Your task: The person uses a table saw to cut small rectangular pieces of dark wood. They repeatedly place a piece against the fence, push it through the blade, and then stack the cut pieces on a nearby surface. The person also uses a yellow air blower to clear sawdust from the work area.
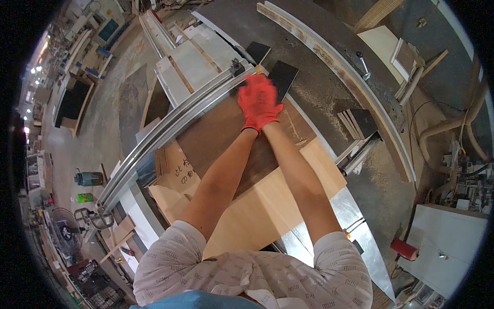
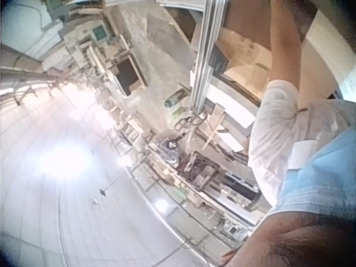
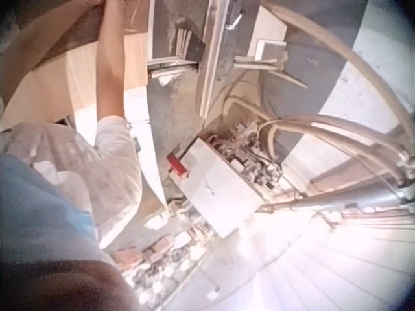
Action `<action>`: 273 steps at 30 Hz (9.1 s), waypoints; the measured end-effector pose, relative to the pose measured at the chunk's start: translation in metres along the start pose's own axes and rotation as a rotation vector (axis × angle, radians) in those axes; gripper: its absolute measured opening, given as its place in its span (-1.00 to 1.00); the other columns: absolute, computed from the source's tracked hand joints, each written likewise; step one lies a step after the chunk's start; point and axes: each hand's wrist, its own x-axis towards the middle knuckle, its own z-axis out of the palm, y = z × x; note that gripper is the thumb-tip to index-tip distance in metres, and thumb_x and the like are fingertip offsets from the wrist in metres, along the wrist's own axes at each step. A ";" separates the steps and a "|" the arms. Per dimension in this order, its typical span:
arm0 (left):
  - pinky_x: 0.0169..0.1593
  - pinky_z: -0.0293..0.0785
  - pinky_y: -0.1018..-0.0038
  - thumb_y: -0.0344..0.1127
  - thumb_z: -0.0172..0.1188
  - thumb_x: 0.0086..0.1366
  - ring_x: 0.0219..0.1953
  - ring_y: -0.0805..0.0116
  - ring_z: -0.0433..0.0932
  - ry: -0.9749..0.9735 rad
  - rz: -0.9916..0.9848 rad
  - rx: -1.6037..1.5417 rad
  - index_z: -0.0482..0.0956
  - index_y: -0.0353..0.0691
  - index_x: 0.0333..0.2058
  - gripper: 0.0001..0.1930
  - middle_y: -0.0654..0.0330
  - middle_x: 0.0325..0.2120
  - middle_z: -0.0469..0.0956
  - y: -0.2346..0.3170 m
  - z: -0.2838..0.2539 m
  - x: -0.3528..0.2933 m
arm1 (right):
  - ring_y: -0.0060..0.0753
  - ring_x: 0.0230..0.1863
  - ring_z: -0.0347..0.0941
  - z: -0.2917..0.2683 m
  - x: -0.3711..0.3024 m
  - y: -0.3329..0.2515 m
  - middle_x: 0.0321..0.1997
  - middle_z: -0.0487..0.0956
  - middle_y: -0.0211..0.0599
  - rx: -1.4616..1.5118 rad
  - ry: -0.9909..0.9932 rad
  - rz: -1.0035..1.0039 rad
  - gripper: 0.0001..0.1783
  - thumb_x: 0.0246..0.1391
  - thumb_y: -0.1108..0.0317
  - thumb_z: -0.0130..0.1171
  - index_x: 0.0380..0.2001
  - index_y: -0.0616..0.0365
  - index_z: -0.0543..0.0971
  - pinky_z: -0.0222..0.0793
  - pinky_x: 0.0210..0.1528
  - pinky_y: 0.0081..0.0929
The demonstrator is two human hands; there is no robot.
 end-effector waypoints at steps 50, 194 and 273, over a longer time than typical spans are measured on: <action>0.36 0.14 -0.14 0.17 0.65 -0.25 0.32 -0.20 0.27 -0.019 -0.103 -0.316 0.45 -0.24 0.04 -0.06 -0.19 0.18 0.41 0.012 -0.008 0.038 | -0.10 0.37 0.25 0.149 0.070 -0.083 0.28 0.43 -0.28 -0.340 -0.745 -0.260 -0.01 -0.32 -0.25 0.55 0.22 -0.07 0.50 0.11 0.38 0.17; 0.24 0.33 0.09 0.09 0.29 0.32 -0.08 0.03 0.59 0.172 -0.156 0.042 0.69 -0.14 -0.13 -0.59 0.10 -0.22 0.67 -0.177 -0.108 0.038 | 0.06 0.18 0.53 -0.235 0.025 0.152 0.24 0.57 -0.14 -0.387 -0.426 -0.222 -0.32 0.00 0.37 0.38 0.25 0.00 0.49 0.45 0.19 -0.08; 0.31 0.37 -0.09 0.52 -0.10 0.40 0.28 -0.21 0.50 -0.560 -0.109 0.138 0.42 -0.06 0.38 -0.12 -0.09 0.28 0.52 -0.241 -0.111 0.095 | 0.25 0.20 0.52 -0.406 -0.635 -0.021 0.16 0.58 0.17 -0.658 0.368 1.425 0.12 -0.19 -0.54 0.41 0.16 0.25 0.51 0.47 0.20 0.07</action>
